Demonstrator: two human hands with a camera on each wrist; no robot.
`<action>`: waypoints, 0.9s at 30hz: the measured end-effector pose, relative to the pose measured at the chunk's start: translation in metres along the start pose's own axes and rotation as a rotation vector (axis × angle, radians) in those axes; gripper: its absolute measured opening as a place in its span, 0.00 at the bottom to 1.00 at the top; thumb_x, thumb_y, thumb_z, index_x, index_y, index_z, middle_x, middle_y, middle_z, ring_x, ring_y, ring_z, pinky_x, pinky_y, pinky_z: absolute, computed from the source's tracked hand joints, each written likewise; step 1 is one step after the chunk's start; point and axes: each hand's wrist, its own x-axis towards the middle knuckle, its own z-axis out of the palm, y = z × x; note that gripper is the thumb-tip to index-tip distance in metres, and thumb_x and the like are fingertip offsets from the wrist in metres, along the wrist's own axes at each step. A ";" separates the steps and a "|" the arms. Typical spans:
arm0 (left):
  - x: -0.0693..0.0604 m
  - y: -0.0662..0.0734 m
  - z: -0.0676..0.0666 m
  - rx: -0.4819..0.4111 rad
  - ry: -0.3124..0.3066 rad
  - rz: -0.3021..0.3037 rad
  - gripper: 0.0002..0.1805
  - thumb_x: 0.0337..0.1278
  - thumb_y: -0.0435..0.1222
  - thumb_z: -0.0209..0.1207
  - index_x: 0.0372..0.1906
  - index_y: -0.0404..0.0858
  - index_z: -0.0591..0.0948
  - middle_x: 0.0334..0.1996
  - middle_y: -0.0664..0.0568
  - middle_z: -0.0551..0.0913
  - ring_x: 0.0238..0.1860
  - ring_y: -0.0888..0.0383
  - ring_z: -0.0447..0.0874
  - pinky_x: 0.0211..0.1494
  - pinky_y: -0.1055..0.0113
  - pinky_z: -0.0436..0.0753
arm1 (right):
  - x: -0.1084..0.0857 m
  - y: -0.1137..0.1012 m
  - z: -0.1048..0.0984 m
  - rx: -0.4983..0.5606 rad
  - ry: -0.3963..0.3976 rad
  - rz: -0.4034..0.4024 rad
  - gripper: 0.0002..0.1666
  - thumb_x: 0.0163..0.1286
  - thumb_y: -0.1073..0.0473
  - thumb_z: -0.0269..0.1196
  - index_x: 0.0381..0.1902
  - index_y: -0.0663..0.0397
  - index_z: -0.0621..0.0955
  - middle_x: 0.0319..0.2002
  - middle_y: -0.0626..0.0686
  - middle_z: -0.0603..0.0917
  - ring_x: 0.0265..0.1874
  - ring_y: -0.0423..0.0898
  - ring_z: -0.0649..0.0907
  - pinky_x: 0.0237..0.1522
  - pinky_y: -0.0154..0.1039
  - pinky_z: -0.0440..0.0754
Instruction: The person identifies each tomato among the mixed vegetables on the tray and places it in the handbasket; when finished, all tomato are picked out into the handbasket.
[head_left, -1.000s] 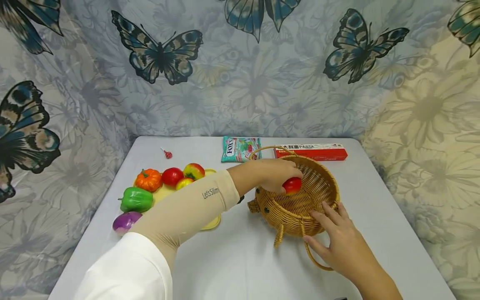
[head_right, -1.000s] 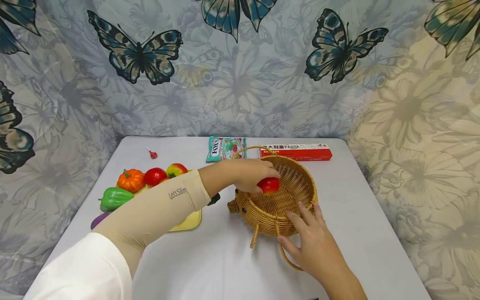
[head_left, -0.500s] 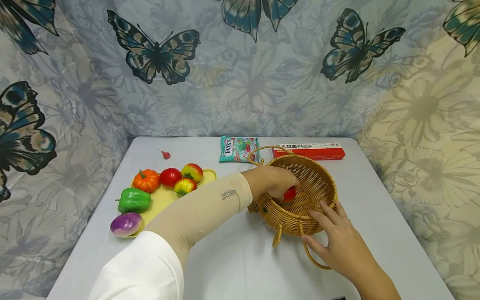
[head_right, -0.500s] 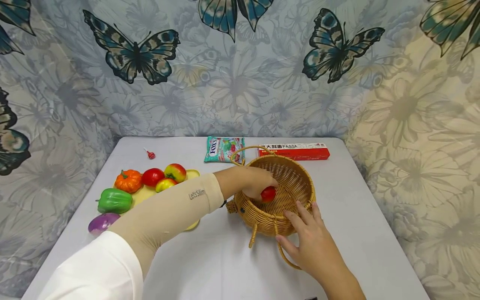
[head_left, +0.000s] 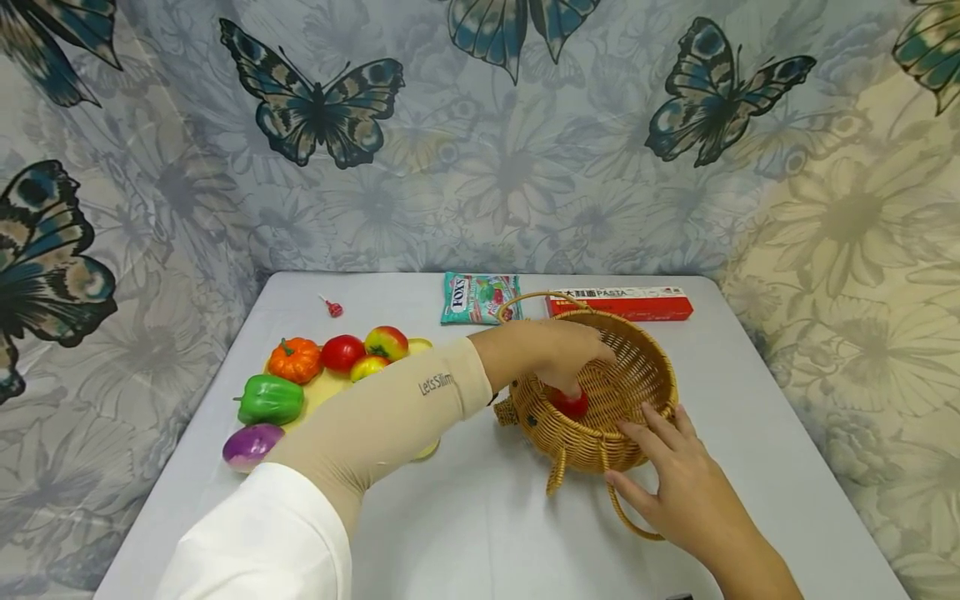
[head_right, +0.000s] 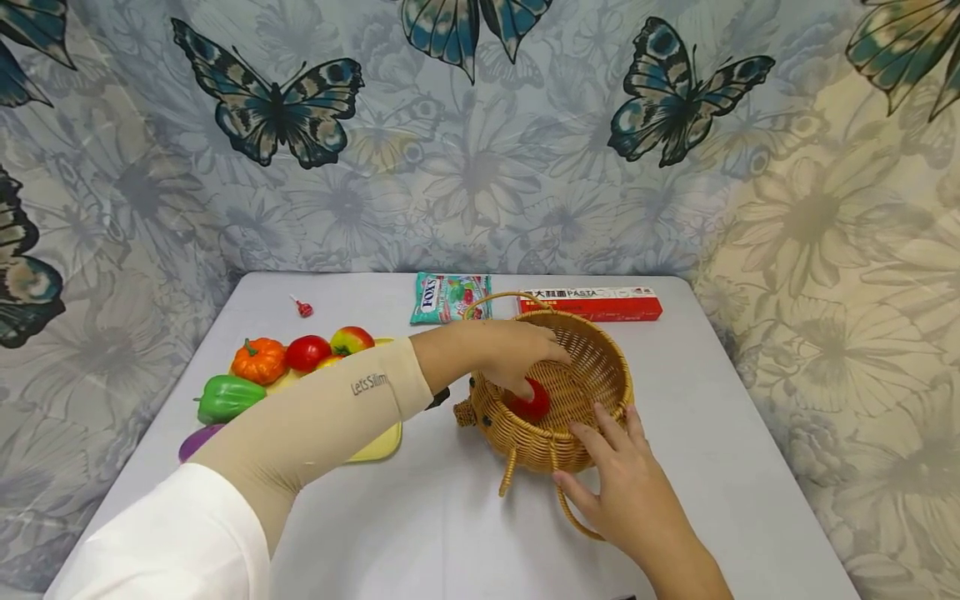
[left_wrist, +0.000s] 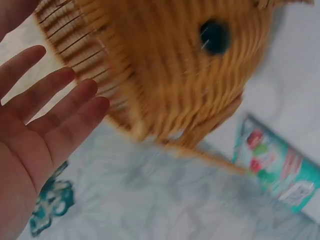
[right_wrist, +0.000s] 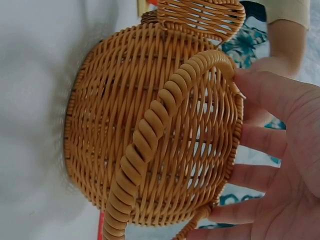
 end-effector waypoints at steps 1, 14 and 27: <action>-0.006 0.000 -0.004 -0.004 0.008 0.000 0.44 0.65 0.50 0.66 0.81 0.59 0.58 0.81 0.58 0.56 0.80 0.59 0.55 0.79 0.63 0.64 | 0.000 0.000 0.000 -0.001 0.000 -0.003 0.37 0.56 0.43 0.78 0.60 0.51 0.83 0.68 0.68 0.74 0.68 0.84 0.64 0.48 0.79 0.75; -0.088 -0.052 -0.007 -0.068 0.116 -0.045 0.43 0.65 0.49 0.66 0.81 0.53 0.60 0.80 0.53 0.59 0.80 0.53 0.56 0.79 0.55 0.63 | 0.002 0.000 0.000 -0.002 -0.025 -0.001 0.37 0.56 0.42 0.78 0.60 0.52 0.83 0.68 0.70 0.74 0.68 0.85 0.62 0.50 0.82 0.71; -0.153 -0.121 0.082 -0.237 0.050 -0.237 0.42 0.63 0.46 0.68 0.79 0.49 0.64 0.78 0.49 0.63 0.77 0.47 0.63 0.77 0.49 0.67 | 0.006 0.003 0.003 0.000 0.030 -0.042 0.37 0.52 0.43 0.80 0.56 0.54 0.83 0.66 0.71 0.76 0.63 0.88 0.65 0.47 0.82 0.71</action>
